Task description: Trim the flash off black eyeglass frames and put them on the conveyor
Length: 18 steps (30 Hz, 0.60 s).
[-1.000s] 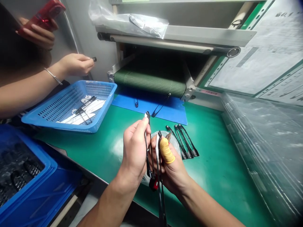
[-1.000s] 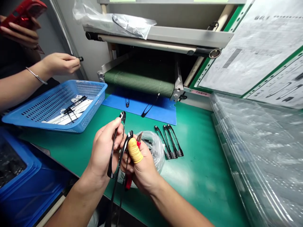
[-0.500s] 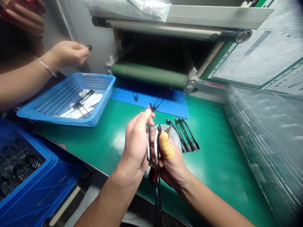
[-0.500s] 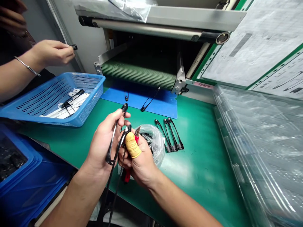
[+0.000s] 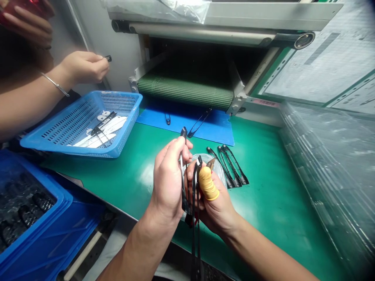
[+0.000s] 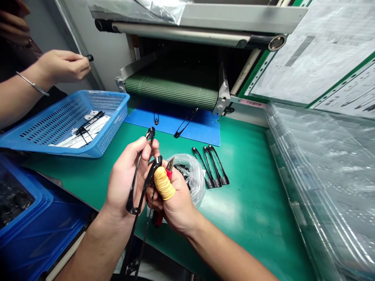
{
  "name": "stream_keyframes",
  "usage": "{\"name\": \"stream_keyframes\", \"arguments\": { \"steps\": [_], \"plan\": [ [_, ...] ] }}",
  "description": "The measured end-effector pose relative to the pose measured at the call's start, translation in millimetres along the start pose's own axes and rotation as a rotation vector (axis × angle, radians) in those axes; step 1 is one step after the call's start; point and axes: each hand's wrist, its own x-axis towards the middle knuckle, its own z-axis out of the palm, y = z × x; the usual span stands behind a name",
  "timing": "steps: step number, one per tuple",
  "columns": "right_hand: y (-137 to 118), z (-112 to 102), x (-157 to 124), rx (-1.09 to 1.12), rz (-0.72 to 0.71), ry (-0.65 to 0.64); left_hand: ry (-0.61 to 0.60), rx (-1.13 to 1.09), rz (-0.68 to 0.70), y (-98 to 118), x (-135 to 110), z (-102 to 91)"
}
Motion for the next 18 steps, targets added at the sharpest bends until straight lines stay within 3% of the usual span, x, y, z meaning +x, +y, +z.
{"name": "stream_keyframes", "arguments": {
  "steps": [10, 18],
  "plan": [
    [-1.5, -0.2, -0.9, 0.016, 0.015, -0.005, -0.010, -0.017, -0.004, 0.6, 0.9, 1.5],
    [-5.5, 1.9, 1.7, 0.034, 0.087, 0.048, 0.001, -0.084, -0.085, -1.3, 3.3, -2.1]
  ]
}}
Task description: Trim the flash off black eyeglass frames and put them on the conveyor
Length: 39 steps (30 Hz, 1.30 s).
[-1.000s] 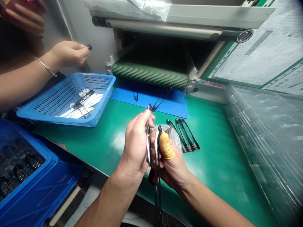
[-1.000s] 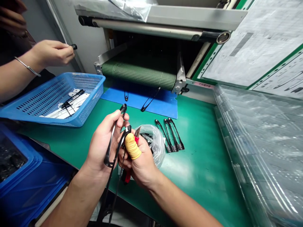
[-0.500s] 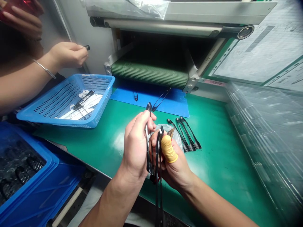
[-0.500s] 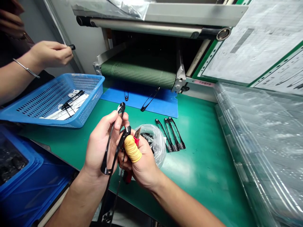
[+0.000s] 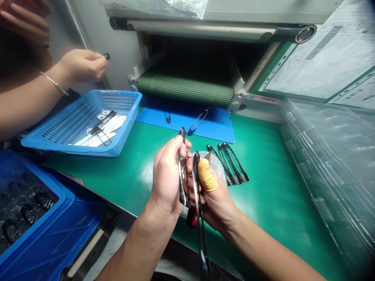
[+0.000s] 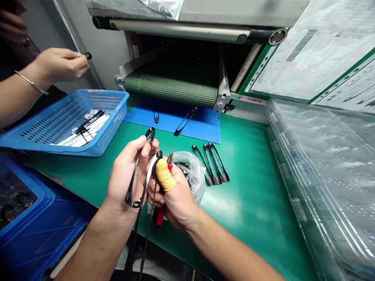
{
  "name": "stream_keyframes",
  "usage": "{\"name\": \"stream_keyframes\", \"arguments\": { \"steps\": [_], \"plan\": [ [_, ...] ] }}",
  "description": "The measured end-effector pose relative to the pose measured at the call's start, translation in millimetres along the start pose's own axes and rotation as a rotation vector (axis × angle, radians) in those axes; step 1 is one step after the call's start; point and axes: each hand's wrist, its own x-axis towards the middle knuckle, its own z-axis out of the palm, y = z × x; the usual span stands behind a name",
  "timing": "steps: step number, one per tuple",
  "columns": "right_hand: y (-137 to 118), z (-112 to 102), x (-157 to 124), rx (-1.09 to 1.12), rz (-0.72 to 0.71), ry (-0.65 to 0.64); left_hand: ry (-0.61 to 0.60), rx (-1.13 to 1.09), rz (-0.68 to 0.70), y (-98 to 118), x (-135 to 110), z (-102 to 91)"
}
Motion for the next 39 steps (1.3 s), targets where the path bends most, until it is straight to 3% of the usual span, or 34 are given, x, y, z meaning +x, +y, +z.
{"name": "stream_keyframes", "arguments": {
  "steps": [6, 13, 27, 39],
  "plan": [
    [-20, -10, 7, 0.027, -0.162, 0.065, -0.039, 0.119, 0.102, -5, -10, 2.5],
    [-22, -13, 10, 0.052, -0.162, 0.002, -0.060, 0.189, 0.174, -14, -22, 7.7],
    [-22, -18, 10, 0.046, -0.194, -0.053, -0.089, 0.176, 0.160, -13, -17, 9.7],
    [-23, -17, 11, 0.051, -0.178, -0.007, -0.121, 0.100, 0.094, -16, -12, 7.8]
  ]
}}
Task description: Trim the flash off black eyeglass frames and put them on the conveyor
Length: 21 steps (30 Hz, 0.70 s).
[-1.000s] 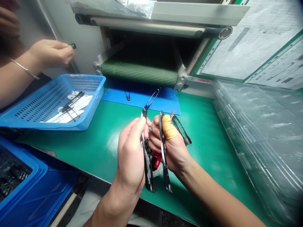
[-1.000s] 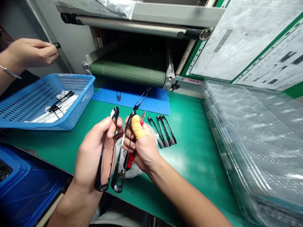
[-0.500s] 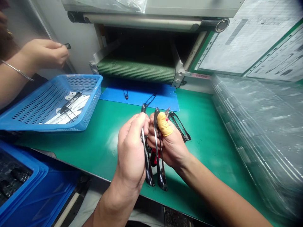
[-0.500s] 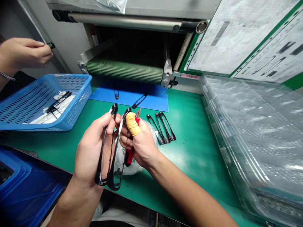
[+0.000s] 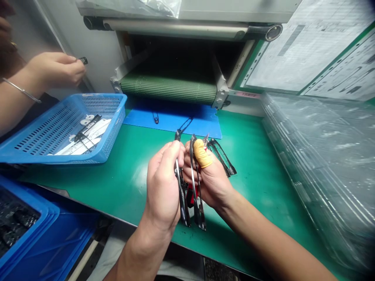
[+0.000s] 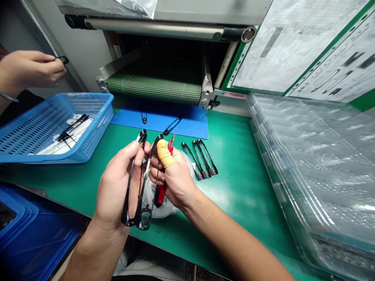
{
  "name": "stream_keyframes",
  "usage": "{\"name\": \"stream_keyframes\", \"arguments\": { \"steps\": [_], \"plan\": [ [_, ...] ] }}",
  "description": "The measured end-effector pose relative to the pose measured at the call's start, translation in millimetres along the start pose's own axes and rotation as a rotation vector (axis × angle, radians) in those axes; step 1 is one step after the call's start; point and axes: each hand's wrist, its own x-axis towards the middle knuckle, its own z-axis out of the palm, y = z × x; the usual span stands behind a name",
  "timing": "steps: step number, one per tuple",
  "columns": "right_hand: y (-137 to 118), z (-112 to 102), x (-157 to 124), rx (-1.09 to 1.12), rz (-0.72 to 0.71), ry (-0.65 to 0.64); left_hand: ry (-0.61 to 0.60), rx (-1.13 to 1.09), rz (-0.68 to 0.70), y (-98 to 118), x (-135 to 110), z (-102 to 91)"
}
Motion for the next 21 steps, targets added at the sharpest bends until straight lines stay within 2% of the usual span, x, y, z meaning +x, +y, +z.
{"name": "stream_keyframes", "arguments": {
  "steps": [6, 10, 12, 13, 15, 17, 19, 21],
  "plan": [
    [-1, -1, -1, -0.021, -0.005, -0.018, -0.029, 0.026, 0.075, -2, 1, -1.7],
    [2, 0, 0, -0.029, 0.008, 0.003, -0.052, 0.005, 0.036, -2, 0, -0.6],
    [-2, 0, 0, -0.037, 0.008, 0.028, -0.078, 0.018, 0.026, 3, 3, -9.1],
    [-7, 0, 0, -0.040, 0.000, 0.047, -0.086, 0.068, 0.039, 6, 6, -17.9],
    [-23, -3, 1, -0.052, -0.064, 0.086, -0.087, 0.342, 0.096, 13, 17, -45.0],
    [-43, -7, 2, -0.087, -0.175, 0.113, -0.059, 0.823, 0.140, 19, 32, -80.3],
    [-60, -12, 3, -0.138, -0.260, 0.135, -0.029, 1.058, 0.113, 21, 47, -115.1],
    [-69, -17, 6, -0.178, -0.264, 0.161, -0.016, 1.237, 0.105, 21, 59, -141.7]
  ]
}}
